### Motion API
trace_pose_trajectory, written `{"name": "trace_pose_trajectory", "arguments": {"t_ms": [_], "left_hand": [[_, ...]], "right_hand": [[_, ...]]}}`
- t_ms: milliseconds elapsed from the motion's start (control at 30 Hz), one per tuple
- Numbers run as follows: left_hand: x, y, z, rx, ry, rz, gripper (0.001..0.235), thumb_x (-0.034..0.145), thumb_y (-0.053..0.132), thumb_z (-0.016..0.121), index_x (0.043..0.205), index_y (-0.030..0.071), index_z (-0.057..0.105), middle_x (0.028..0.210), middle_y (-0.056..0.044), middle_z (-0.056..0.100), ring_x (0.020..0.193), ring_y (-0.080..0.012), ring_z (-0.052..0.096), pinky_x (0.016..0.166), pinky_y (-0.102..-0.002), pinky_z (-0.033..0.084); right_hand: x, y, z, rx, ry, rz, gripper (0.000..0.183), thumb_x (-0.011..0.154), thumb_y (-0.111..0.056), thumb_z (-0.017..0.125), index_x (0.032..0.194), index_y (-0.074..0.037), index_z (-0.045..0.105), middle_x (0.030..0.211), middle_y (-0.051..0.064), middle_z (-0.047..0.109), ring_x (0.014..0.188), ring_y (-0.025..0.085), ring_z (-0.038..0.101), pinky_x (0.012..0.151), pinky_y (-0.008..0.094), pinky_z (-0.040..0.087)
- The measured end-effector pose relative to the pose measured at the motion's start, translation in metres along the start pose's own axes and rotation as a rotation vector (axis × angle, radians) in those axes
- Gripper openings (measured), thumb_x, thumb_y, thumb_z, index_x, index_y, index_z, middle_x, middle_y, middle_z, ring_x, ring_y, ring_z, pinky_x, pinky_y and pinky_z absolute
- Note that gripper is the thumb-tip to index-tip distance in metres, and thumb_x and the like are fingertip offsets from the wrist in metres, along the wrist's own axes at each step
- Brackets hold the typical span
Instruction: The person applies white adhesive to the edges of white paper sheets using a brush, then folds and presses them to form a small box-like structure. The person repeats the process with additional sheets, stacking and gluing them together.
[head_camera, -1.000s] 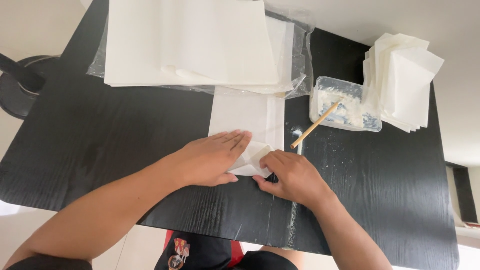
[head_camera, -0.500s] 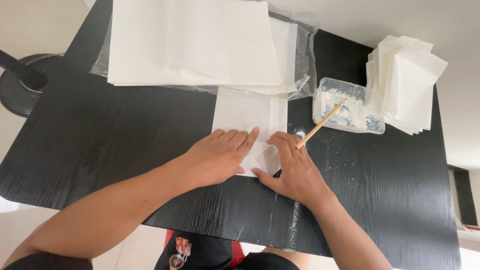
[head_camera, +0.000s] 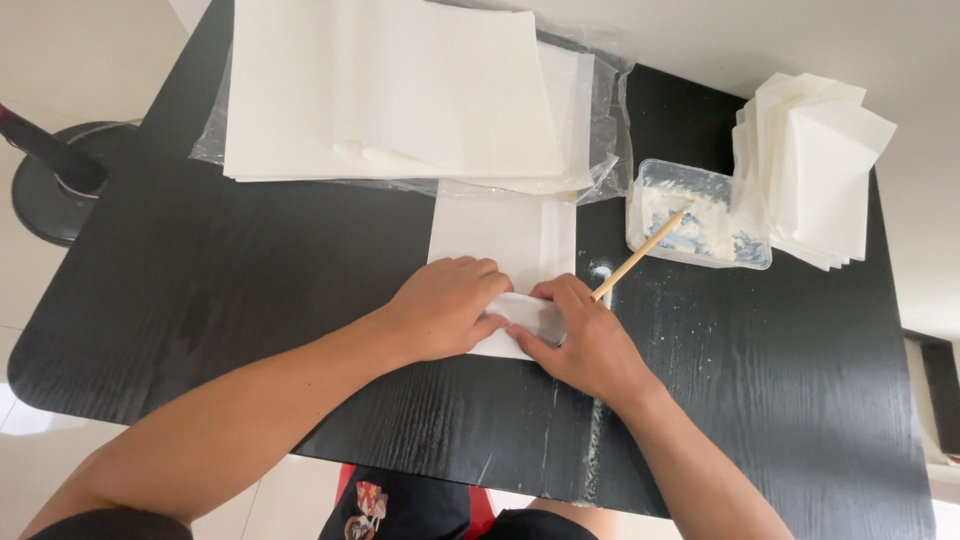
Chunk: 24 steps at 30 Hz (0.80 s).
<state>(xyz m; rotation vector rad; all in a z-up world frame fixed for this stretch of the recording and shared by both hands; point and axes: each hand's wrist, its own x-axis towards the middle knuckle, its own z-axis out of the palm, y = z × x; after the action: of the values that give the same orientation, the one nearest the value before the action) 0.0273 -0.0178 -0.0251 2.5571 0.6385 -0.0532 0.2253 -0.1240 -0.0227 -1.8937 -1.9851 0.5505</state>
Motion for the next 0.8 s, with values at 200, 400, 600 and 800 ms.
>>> {"name": "trace_pose_trajectory", "arguments": {"t_ms": [200,400,600,800], "left_hand": [[-0.004,0.008,-0.005,-0.038,0.024,-0.052,0.029,0.101,0.025,0.055,0.121,0.007,0.065,0.091,-0.007,0.068,0.084,-0.0228,0.069,0.075,-0.036,0.054],[-0.005,0.02,-0.009,0.084,0.006,0.003,0.023,0.101,0.019,0.052,0.111,0.006,0.068,0.087,-0.006,0.067,0.079,-0.0228,0.068,0.07,-0.036,0.055],[-0.002,0.027,0.012,0.328,0.066,0.056,0.012,0.096,0.011,0.055,0.093,0.009,0.066,0.077,-0.002,0.061,0.071,-0.019,0.063,0.061,-0.032,0.05],[-0.003,0.029,0.049,0.444,0.312,0.155,0.025,0.094,0.003,0.053,0.071,0.012,0.05,0.061,0.0,0.045,0.056,-0.0153,0.053,0.048,-0.027,0.042]], "right_hand": [[0.004,0.003,-0.002,0.081,-0.037,-0.014,0.037,0.083,-0.031,0.082,0.108,-0.008,0.069,0.098,0.012,0.072,0.1,0.036,0.073,0.085,0.045,0.062],[0.005,0.0,-0.01,0.145,-0.126,0.056,0.036,0.081,-0.03,0.085,0.107,-0.01,0.07,0.098,0.011,0.072,0.103,0.035,0.073,0.093,0.045,0.06],[0.001,0.004,-0.011,0.097,-0.09,-0.09,0.03,0.08,-0.025,0.086,0.104,-0.013,0.071,0.094,0.008,0.071,0.1,0.031,0.072,0.092,0.042,0.058],[-0.011,0.003,-0.008,-0.182,-0.026,-0.322,0.017,0.087,-0.02,0.079,0.101,-0.014,0.07,0.093,0.002,0.068,0.094,0.022,0.069,0.086,0.036,0.058]]}}
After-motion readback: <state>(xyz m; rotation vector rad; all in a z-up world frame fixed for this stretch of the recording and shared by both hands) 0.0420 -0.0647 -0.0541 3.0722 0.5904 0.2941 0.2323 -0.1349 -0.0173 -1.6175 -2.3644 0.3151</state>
